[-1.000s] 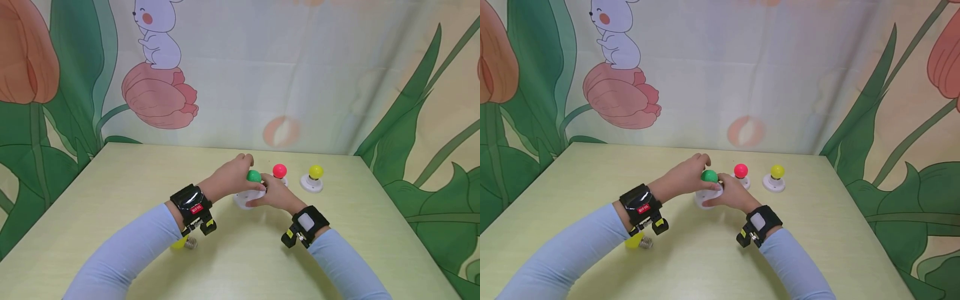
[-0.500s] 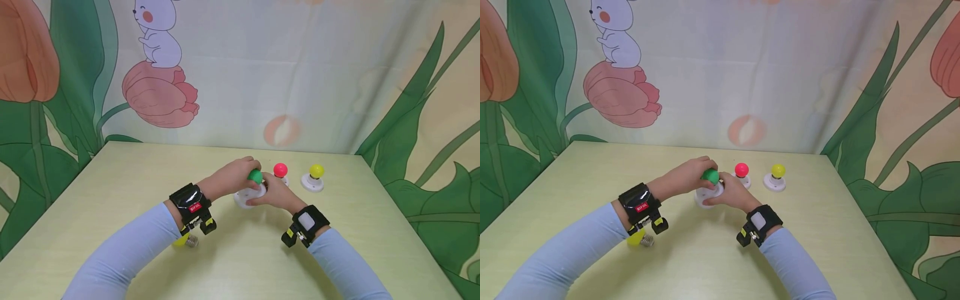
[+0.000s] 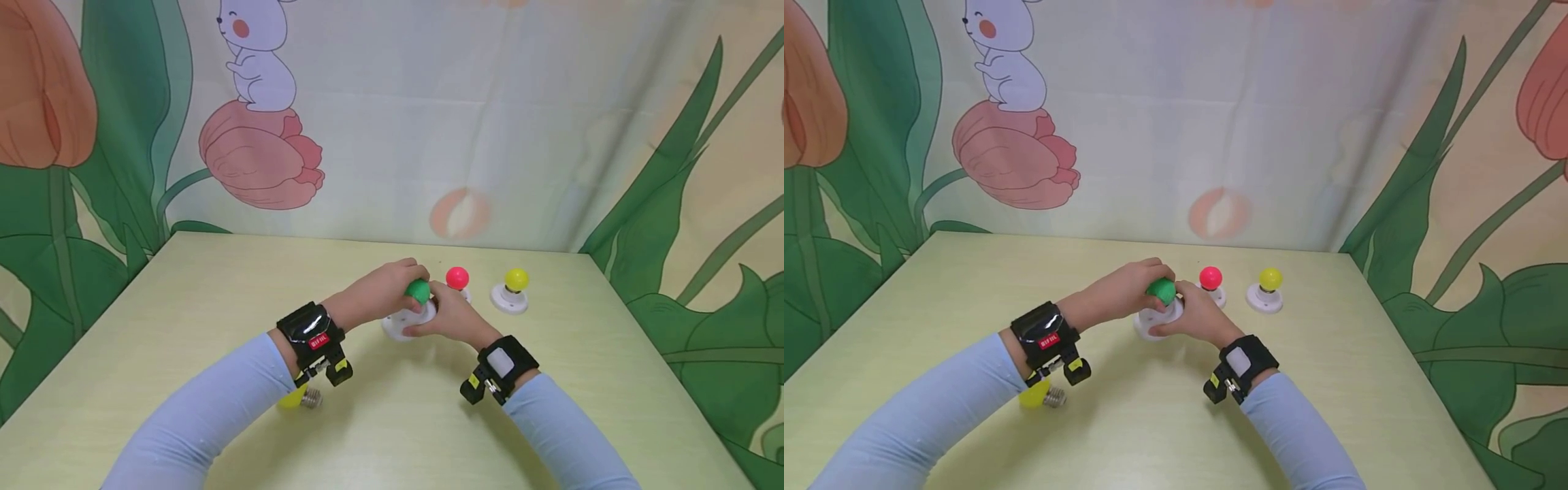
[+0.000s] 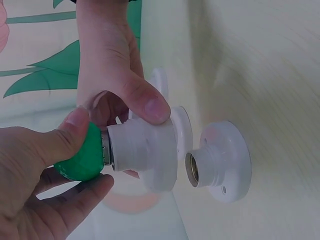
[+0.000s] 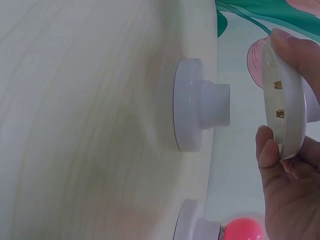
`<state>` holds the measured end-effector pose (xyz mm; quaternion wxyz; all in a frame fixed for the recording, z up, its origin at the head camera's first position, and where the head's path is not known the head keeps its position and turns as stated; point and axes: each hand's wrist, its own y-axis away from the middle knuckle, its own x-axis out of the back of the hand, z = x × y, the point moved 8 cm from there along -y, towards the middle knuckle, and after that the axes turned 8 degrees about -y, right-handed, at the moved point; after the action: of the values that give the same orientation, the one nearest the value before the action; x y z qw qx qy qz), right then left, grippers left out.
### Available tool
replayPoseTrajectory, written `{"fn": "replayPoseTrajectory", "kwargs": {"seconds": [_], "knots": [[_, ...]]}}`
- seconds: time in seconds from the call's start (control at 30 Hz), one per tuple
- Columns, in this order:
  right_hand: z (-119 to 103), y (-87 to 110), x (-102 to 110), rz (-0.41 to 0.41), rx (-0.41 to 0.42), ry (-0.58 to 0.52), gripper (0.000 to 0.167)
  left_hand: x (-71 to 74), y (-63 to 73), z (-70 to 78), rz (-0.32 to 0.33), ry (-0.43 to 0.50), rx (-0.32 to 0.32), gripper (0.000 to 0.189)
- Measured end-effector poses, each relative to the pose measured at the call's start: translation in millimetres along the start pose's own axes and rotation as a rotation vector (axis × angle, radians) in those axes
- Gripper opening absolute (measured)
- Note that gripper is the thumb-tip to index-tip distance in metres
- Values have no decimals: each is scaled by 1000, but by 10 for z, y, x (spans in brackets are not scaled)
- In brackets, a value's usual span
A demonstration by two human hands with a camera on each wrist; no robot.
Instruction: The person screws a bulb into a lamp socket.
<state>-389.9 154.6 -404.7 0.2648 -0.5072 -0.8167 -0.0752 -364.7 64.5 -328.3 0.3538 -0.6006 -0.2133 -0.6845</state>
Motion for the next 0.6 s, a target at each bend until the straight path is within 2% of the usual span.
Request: {"fn": "replayPoseTrajectory", "kwargs": {"seconds": [0.07, 0.17, 0.27, 0.33, 0.37, 0.4, 0.47, 0.53, 0.6], "knots": [[1, 6, 12, 6, -5, 0, 64, -1, 2, -20, 7, 13, 4, 49], [12, 19, 42, 19, -23, 11, 64, 34, 5, -123, 16, 29, 53, 69], [25, 30, 73, 35, -49, 24, 67, 145, 15, -334, 52, -3, 151, 82], [35, 32, 84, 41, -56, 30, 68, 209, 44, -522, 49, -61, 236, 76], [39, 34, 90, 44, -59, 32, 68, 217, 70, -621, 26, -97, 277, 71], [50, 37, 96, 48, -66, 31, 68, 202, 102, -724, -17, -137, 322, 65], [68, 46, 101, 52, -74, 28, 68, 90, 193, -932, -162, -207, 404, 55], [84, 57, 101, 52, -79, 20, 68, -56, 302, -1091, -322, -247, 452, 50], [96, 64, 99, 51, -83, 15, 67, -178, 386, -1197, -444, -257, 482, 48]]}}
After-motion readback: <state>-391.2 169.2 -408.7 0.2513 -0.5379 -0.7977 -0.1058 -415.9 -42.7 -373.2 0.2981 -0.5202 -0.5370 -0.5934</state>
